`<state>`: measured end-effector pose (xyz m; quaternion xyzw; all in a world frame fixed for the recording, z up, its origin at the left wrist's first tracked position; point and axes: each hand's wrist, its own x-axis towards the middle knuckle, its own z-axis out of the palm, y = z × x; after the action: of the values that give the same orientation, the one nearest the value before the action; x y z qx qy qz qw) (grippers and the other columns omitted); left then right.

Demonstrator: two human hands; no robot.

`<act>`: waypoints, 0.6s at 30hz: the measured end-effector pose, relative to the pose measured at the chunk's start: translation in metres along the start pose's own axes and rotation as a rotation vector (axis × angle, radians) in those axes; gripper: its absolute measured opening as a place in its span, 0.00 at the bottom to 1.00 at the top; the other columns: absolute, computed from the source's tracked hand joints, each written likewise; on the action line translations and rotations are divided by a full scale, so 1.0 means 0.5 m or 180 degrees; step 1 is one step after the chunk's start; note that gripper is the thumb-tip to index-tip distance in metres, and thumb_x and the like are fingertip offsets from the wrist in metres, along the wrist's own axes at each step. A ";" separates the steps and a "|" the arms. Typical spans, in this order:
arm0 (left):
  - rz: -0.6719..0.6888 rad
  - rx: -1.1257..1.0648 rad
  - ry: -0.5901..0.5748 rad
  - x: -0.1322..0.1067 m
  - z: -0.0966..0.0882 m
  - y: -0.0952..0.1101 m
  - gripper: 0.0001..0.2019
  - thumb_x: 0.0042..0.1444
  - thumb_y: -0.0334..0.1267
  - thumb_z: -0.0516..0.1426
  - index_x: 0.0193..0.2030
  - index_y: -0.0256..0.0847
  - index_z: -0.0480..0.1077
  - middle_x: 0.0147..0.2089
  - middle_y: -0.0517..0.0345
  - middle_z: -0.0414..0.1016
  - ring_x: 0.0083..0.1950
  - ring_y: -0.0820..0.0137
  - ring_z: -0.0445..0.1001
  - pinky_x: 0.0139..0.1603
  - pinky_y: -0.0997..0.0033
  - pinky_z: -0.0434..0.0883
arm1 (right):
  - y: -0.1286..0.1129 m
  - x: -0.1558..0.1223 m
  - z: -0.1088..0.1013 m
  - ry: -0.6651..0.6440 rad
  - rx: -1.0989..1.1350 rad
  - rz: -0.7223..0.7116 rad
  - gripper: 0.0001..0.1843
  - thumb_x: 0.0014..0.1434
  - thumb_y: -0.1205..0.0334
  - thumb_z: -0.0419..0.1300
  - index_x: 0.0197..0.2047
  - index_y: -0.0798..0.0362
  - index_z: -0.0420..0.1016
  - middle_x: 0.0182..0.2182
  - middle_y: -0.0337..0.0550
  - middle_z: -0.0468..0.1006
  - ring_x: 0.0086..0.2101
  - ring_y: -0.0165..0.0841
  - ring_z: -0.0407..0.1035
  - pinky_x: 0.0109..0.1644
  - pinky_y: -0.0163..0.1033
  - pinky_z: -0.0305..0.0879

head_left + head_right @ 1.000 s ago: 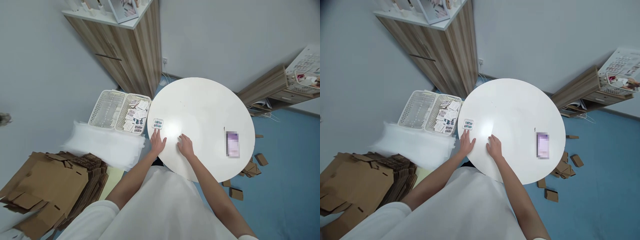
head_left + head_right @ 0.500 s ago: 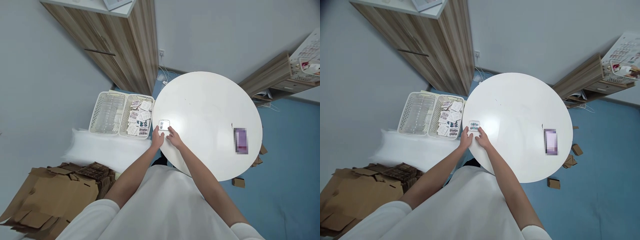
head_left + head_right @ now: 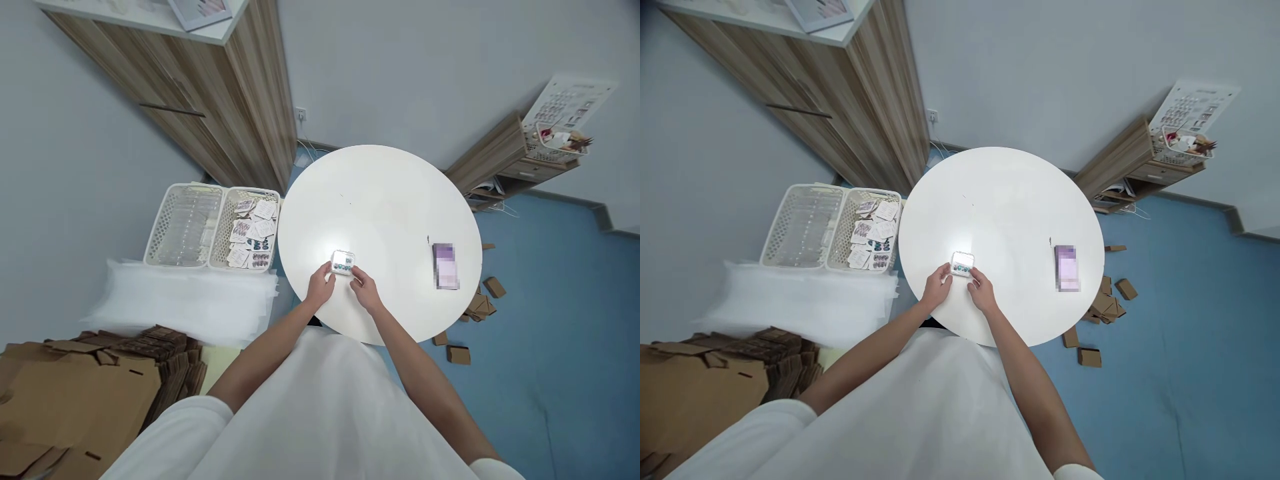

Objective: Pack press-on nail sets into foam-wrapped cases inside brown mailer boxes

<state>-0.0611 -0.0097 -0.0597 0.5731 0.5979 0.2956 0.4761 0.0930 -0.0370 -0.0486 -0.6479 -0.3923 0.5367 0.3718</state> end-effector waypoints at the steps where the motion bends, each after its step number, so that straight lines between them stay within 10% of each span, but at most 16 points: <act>1: 0.0011 0.0009 -0.0074 -0.011 0.017 0.007 0.20 0.54 0.32 0.50 0.55 0.40 0.59 0.52 0.52 0.68 0.52 0.67 0.67 0.52 0.66 0.65 | 0.006 -0.012 -0.024 0.0057 -0.0020 0.0017 0.26 0.47 0.67 0.53 0.52 0.51 0.64 0.56 0.43 0.60 0.54 0.34 0.56 0.58 0.44 0.54; 9: 0.0105 0.0276 -0.0486 -0.097 0.138 0.026 0.19 0.53 0.29 0.48 0.53 0.39 0.62 0.52 0.54 0.68 0.53 0.69 0.67 0.54 0.67 0.64 | 0.070 -0.089 -0.165 0.0149 -0.0618 -0.0170 0.22 0.48 0.66 0.51 0.49 0.50 0.67 0.51 0.44 0.66 0.50 0.35 0.62 0.54 0.44 0.59; 18: 0.0254 0.0844 -0.0489 -0.136 0.197 0.037 0.20 0.52 0.27 0.46 0.52 0.38 0.63 0.54 0.54 0.66 0.55 0.67 0.64 0.56 0.65 0.61 | 0.125 -0.103 -0.207 -0.0125 -0.1250 -0.0549 0.22 0.50 0.65 0.50 0.50 0.53 0.64 0.51 0.48 0.63 0.50 0.35 0.61 0.51 0.41 0.61</act>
<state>0.0285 -0.0910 -0.0639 0.6752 0.5703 0.1880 0.4285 0.1962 -0.1159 -0.0689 -0.6614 -0.5506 0.4286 0.2752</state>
